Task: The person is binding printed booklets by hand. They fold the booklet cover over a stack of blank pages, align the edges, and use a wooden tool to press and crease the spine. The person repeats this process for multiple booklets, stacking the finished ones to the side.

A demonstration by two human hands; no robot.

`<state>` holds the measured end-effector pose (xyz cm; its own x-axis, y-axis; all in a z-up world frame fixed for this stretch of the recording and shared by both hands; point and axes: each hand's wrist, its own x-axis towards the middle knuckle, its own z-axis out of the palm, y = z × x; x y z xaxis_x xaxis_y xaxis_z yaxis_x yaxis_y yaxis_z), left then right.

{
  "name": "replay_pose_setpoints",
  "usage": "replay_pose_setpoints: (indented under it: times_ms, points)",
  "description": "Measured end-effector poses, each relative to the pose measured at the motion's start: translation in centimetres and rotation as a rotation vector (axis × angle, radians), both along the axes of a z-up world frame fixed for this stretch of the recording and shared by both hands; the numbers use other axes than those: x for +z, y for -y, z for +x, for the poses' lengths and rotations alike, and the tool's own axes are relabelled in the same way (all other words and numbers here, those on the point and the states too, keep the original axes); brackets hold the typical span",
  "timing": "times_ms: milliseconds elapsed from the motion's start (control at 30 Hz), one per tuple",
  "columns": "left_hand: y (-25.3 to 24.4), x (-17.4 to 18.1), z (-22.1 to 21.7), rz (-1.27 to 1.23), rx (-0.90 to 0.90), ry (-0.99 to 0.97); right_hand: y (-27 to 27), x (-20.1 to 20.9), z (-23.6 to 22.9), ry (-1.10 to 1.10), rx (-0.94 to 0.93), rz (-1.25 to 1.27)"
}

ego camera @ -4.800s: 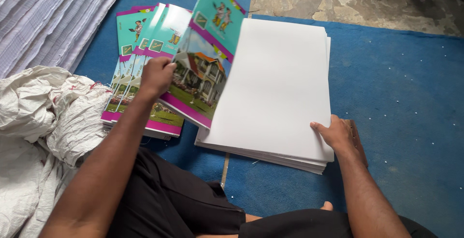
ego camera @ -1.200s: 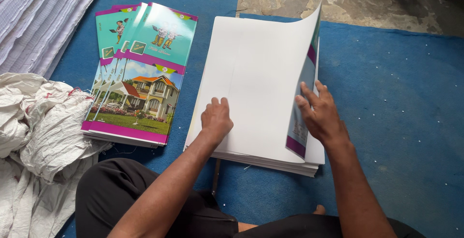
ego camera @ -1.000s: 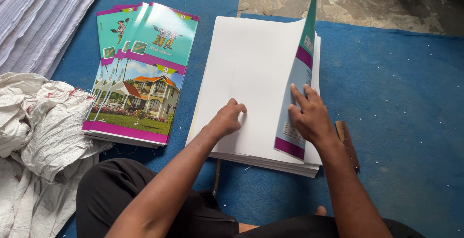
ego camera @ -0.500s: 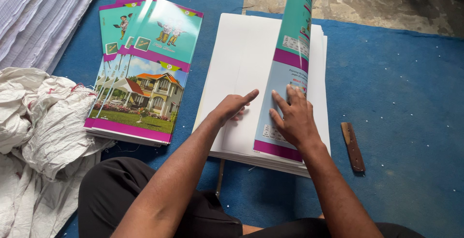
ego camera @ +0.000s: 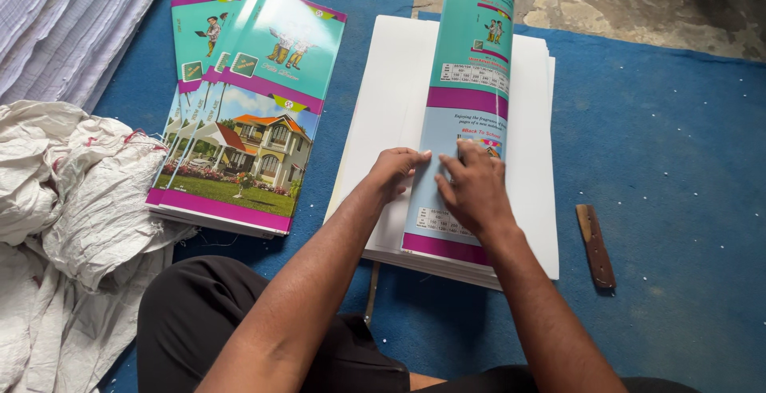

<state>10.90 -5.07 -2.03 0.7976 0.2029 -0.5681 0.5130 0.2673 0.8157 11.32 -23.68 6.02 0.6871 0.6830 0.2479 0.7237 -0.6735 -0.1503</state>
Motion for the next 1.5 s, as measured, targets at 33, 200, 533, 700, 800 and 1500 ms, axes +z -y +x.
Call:
replay_pose_setpoints:
  times_ms: [33,200,533,700,800,1500]
  points:
    - [-0.1,0.0,-0.1,0.0,0.0,-0.012,0.0,0.0,0.3,-0.025,-0.041,0.022]
    - [-0.5,1.0,-0.4,-0.086,0.025,-0.01,0.5,0.1,3.5,-0.088,-0.23,0.122]
    - [-0.4,1.4,-0.2,-0.058,0.041,-0.031,0.9,-2.2,8.6,-0.457,-0.368,0.118]
    - [-1.3,1.1,-0.3,0.56,-0.018,-0.031,0.4,-4.0,8.6,-0.394,-0.367,0.064]
    - [-1.5,1.1,-0.1,0.794,0.011,-0.009,-0.1,-4.4,8.4,-0.398,-0.376,0.074]
    - [0.0,3.5,-1.4,0.979,-0.074,-0.002,-1.6,-5.3,7.9,-0.284,-0.393,-0.14]
